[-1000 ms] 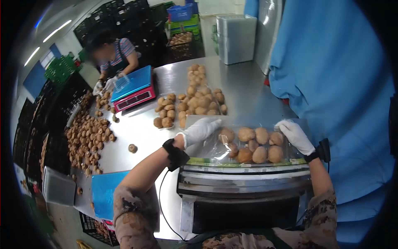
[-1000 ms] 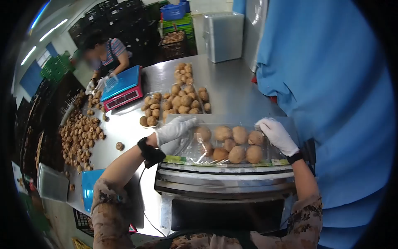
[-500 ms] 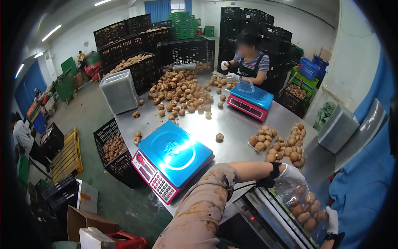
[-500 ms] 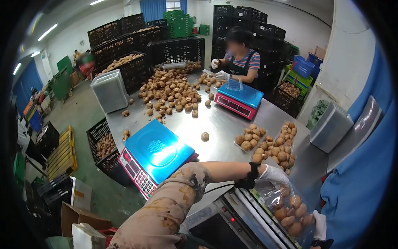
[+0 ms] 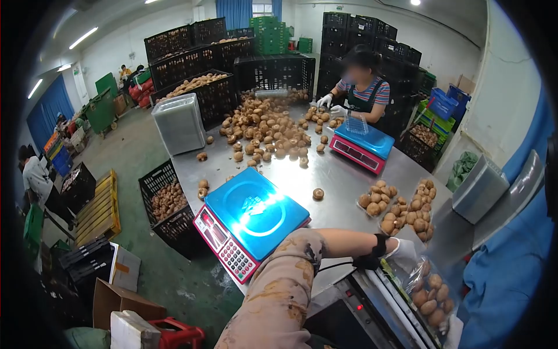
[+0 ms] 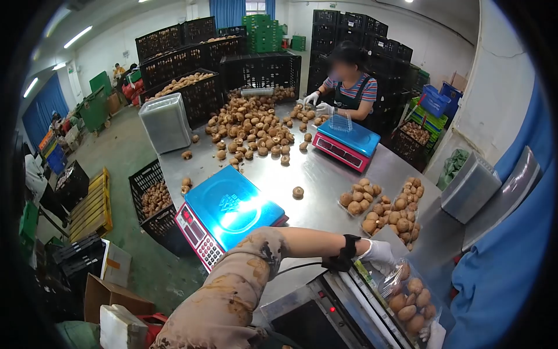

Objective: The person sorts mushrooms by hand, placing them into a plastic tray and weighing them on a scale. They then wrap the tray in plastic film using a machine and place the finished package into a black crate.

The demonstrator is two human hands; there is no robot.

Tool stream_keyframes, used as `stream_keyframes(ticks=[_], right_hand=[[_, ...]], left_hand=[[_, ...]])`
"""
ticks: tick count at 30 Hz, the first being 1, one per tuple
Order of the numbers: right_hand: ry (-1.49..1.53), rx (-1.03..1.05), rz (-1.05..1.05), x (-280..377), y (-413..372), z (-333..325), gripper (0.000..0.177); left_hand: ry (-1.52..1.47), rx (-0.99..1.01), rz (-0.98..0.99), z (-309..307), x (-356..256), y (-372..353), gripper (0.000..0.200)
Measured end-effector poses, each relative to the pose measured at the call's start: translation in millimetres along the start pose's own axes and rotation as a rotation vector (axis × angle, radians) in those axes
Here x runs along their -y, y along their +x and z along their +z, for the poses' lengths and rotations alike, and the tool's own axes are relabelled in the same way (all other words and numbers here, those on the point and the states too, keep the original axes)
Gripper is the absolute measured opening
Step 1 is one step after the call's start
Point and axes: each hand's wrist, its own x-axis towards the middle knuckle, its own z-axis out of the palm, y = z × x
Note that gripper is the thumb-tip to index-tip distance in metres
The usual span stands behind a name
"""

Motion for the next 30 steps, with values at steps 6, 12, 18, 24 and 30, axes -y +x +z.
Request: stream_keyframes(ticks=[6, 12, 18, 24, 30], right_hand=[[0.063, -0.149, -0.095, -18.3, -10.6, 12.4, 0.033], [-0.004, -0.189, -0.061, -15.9, -9.5, 13.2, 0.028], [0.023, -0.198, -0.080, -27.0, 3.5, 6.6, 0.025], [0.240, -0.226, -0.252, -100.2, 64.3, -28.8, 0.022], [-0.324, -0.303, -0.575, 0.8, -114.9, 29.4, 0.023]], left_hand=[[0.175, -0.429, 0.050, 16.5, -26.7, -35.9, 0.026], [0.255, -0.537, -0.063, 24.8, -11.1, -29.8, 0.031], [0.261, -0.491, 0.087, 38.4, -3.1, -12.1, 0.045], [0.582, -0.553, 0.286, 51.9, 14.7, 22.8, 0.026], [-0.334, -0.433, -0.041, 66.7, -81.8, -137.0, 0.031]])
